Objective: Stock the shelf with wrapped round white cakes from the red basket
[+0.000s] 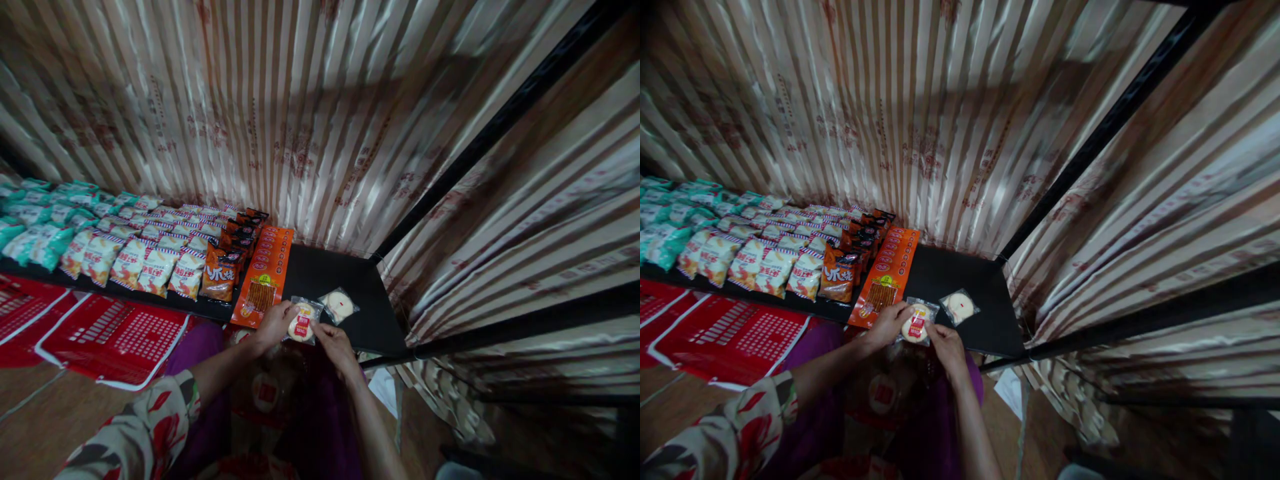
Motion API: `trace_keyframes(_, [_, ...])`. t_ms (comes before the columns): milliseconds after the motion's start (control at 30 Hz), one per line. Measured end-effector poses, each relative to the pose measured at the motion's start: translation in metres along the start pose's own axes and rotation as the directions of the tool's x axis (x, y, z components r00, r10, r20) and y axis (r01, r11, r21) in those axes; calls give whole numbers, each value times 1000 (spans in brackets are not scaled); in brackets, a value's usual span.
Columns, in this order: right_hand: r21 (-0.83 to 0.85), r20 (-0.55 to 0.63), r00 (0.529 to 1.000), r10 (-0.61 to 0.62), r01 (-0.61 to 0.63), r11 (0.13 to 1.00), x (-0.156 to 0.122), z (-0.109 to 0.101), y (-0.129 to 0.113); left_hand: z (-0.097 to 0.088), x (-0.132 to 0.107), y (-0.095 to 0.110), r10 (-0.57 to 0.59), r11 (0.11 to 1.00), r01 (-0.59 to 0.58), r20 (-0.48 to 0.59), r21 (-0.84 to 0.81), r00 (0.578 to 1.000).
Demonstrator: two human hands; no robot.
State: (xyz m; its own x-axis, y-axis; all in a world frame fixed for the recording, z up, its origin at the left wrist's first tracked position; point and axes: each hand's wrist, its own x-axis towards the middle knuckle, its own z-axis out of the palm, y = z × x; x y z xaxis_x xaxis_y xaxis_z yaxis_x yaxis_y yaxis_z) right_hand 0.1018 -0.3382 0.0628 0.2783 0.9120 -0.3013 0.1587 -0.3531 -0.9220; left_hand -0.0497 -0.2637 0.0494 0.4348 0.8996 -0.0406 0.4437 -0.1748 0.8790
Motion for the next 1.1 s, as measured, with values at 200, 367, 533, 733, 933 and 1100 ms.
trace_keyframes(200, [-157,-77,995,-56,44,987,23,-1,-3,-2,23,7,-44,998,45,-23,38,999])
trace_keyframes(367, [-96,-30,999,-45,42,994,35,0,-16,-2,40,5,-68,995,70,-38,69,997])
trace_keyframes(533, [-73,-39,999,5,-8,997,53,0,-17,-2,55,7,-89,990,93,-43,106,995])
trace_keyframes(733, [-89,-80,997,10,-17,996,80,-5,-7,-3,70,16,-142,980,147,-48,131,989])
trace_keyframes(933, [-135,-119,993,13,-29,990,102,-10,-12,1,83,21,-189,966,194,-46,173,981])
trace_keyframes(1100, [-125,-146,989,11,-29,992,116,-11,-17,7,94,17,-197,966,204,-61,159,979])
